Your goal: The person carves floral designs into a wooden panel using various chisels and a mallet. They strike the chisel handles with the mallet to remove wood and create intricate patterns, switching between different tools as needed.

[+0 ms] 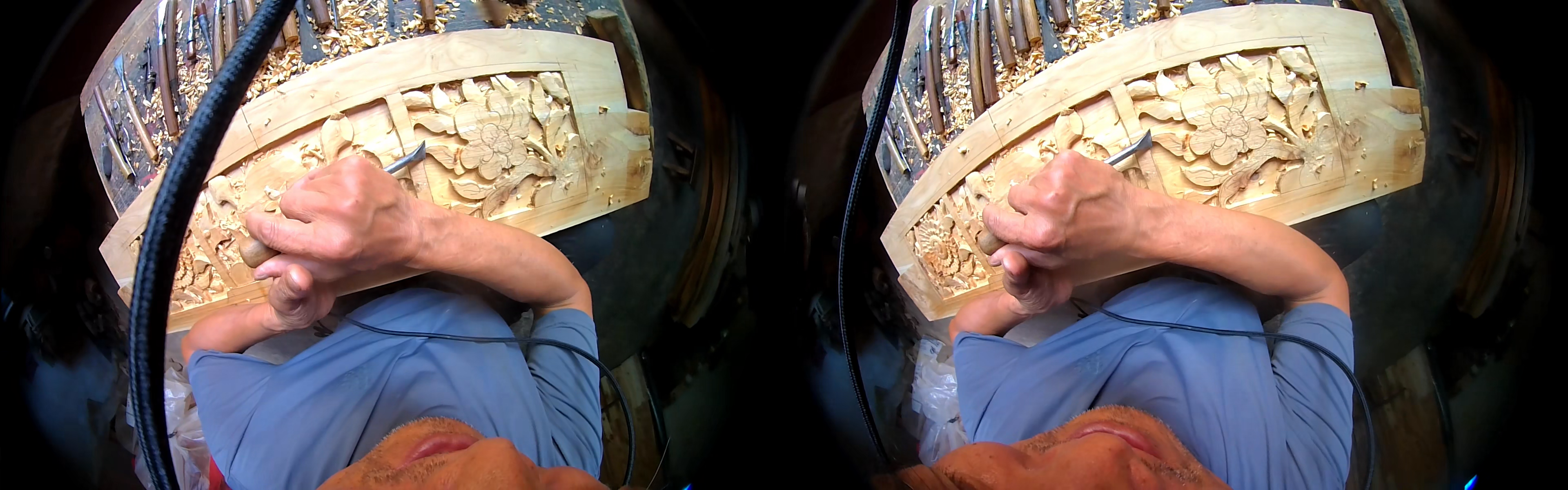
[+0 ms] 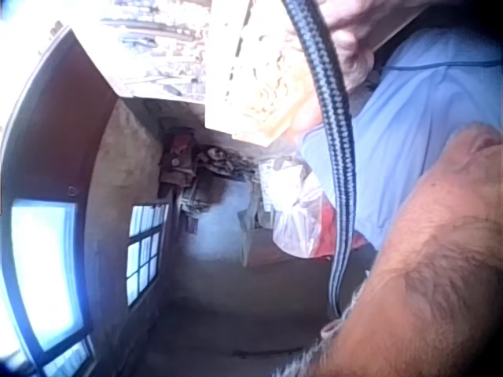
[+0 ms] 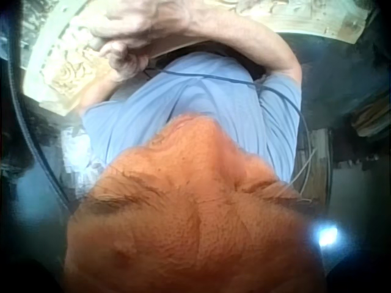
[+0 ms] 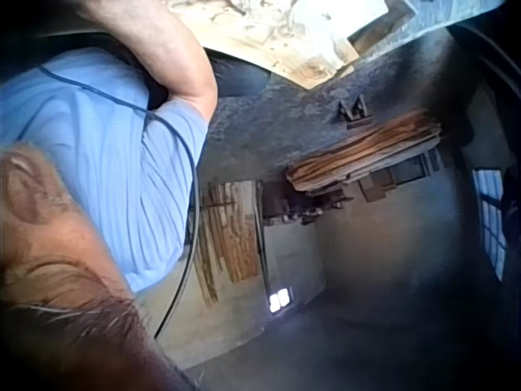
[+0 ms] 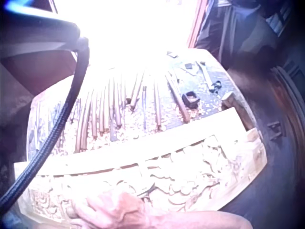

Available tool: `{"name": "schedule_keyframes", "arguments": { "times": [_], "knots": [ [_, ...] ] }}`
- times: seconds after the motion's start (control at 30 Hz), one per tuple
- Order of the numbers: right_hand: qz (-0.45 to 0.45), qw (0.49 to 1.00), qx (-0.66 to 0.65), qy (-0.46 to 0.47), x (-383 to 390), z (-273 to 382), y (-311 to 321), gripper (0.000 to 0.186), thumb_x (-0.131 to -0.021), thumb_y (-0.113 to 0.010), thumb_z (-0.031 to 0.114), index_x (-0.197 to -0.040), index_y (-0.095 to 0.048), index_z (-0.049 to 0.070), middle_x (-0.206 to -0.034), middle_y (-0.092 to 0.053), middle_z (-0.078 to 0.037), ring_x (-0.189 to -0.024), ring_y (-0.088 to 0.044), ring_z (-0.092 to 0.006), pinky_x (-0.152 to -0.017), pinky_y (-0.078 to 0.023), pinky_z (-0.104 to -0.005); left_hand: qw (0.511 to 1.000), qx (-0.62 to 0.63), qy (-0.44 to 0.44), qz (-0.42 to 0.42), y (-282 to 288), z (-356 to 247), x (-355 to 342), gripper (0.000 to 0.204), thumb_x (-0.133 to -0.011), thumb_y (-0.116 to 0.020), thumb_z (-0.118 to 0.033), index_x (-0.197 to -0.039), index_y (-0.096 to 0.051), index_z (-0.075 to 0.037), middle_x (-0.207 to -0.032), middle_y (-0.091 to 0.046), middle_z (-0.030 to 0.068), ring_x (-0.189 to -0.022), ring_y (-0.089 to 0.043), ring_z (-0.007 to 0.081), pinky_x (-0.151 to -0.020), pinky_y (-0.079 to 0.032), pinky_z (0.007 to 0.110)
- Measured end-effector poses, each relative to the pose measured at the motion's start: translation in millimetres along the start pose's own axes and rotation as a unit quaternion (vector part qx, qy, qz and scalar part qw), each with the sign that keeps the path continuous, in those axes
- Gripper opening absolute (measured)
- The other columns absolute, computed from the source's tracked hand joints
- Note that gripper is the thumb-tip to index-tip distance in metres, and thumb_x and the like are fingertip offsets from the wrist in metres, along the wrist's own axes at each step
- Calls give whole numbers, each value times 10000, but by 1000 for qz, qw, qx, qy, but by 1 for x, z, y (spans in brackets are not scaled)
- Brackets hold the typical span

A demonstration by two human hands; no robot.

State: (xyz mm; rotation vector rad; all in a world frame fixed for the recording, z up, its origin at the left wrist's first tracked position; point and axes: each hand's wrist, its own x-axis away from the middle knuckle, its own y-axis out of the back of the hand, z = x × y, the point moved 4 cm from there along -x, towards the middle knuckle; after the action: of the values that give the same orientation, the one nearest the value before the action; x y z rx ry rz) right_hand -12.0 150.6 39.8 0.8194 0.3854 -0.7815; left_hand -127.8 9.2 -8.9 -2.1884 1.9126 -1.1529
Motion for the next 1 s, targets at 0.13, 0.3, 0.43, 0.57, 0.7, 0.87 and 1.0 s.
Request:
{"name": "schedule_keyframes", "arguments": {
  "times": [0.13,0.3,0.43,0.57,0.7,0.87,1.0],
  "knots": [
    [-13,1000,-14,4,2,0,3,438,-813,-852,364,-1097,-759,44,-667,-549,-3,-566,-673,-182,-459,-551,-325,999,-13,43,-21,32,15,11,821,-883,-753,-721,-1482,-445,-253,-1526,-527,41,-1478,-486,169,-1231,-409,362],
    [-33,999,-30,19,4,0,3,459,-810,-856,365,-1108,-757,31,-687,-550,-5,-595,-691,-189,-493,-589,-319,995,-5,94,9,29,13,6,810,-917,-723,-702,-1518,-421,-251,-1553,-499,35,-1496,-458,171,-1246,-376,357],
    [-38,998,-42,24,4,2,5,458,-827,-854,376,-1108,-745,31,-692,-545,-2,-617,-704,-192,-509,-599,-317,989,13,130,64,17,5,0,816,-947,-689,-697,-1563,-390,-253,-1588,-466,30,-1520,-425,179,-1267,-341,363],
    [-18,999,-47,12,5,0,1,454,-845,-845,398,-1101,-731,41,-686,-542,-1,-617,-701,-192,-496,-585,-326,987,31,137,82,14,8,2,822,-977,-655,-692,-1607,-359,-256,-1622,-433,25,-1543,-392,188,-1288,-307,369],
    [10,1000,-24,-12,4,-1,1,439,-867,-823,419,-1087,-727,53,-679,-542,-4,-589,-685,-189,-465,-555,-337,986,43,125,102,18,19,4,828,-1007,-621,-686,-1652,-328,-258,-1657,-399,20,-1567,-359,196,-1308,-273,375],
    [9,1000,0,-21,4,-5,-4,439,-882,-809,455,-1091,-731,77,-673,-541,1,-555,-670,-182,-439,-530,-339,991,21,97,95,10,10,2,827,-1041,-583,-677,-1697,-296,-261,-1695,-364,11,-1592,-324,206,-1331,-236,385],
    [5,999,23,-23,4,-7,-7,444,-899,-797,487,-1089,-732,91,-678,-548,3,-519,-648,-164,-415,-507,-336,993,4,74,97,-3,-1,-3,824,-1050,-575,-670,-1708,-284,-268,-1724,-336,4,-1607,-305,211,-1340,-224,402]
  ]
}}
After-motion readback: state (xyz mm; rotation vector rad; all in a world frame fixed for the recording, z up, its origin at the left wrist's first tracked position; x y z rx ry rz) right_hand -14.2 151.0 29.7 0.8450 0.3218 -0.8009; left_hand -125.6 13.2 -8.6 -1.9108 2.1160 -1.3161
